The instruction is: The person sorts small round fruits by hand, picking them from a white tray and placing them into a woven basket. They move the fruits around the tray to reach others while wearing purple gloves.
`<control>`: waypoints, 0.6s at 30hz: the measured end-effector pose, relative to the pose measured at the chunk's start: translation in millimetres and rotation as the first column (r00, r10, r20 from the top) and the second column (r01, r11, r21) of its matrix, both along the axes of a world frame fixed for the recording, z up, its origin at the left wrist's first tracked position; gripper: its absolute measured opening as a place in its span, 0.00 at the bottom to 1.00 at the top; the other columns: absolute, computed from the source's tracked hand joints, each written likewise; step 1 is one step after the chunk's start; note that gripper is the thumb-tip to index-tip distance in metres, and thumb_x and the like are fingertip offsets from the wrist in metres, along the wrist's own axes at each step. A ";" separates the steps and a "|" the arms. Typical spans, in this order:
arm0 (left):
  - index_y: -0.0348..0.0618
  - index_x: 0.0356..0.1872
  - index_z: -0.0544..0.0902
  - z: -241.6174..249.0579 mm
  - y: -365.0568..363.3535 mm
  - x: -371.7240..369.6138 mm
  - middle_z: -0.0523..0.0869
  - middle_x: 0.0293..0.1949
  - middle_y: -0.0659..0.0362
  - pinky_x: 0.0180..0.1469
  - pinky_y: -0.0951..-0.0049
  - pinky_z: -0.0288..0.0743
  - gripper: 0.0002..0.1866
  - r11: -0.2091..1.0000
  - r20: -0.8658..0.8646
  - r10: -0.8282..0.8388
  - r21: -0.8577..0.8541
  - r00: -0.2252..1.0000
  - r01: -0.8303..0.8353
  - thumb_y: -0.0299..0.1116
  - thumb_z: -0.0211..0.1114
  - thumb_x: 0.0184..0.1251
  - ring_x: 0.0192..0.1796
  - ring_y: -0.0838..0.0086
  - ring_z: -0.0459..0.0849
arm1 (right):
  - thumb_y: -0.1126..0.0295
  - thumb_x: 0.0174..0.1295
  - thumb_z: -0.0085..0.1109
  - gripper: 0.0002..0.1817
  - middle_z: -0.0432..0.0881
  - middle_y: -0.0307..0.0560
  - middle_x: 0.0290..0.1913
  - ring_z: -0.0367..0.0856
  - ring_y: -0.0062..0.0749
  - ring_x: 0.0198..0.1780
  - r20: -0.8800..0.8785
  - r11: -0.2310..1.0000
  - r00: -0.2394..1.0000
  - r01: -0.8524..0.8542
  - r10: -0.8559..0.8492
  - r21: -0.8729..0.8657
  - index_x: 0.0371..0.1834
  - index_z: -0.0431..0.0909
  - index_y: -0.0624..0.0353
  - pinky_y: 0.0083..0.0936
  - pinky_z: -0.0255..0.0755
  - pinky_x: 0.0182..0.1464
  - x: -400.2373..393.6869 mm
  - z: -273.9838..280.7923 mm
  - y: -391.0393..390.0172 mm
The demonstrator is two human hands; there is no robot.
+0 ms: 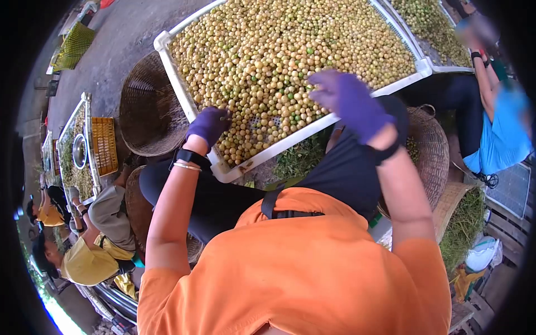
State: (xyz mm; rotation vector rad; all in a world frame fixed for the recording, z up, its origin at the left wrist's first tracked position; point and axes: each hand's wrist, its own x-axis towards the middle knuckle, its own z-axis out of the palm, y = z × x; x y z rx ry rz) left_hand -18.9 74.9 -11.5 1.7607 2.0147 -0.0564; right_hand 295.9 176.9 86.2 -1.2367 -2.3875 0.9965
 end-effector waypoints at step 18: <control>0.49 0.43 0.83 -16.6 25.5 75.6 0.81 0.39 0.51 0.44 0.57 0.77 0.12 0.901 0.142 -0.405 0.228 0.903 0.368 0.39 0.62 0.60 0.43 0.55 0.83 | 0.73 0.55 0.53 0.06 0.82 0.50 0.29 0.86 0.40 0.31 0.673 0.760 0.725 -0.518 0.146 0.393 0.31 0.80 0.60 0.35 0.78 0.30 -66.4 -116.1 -25.6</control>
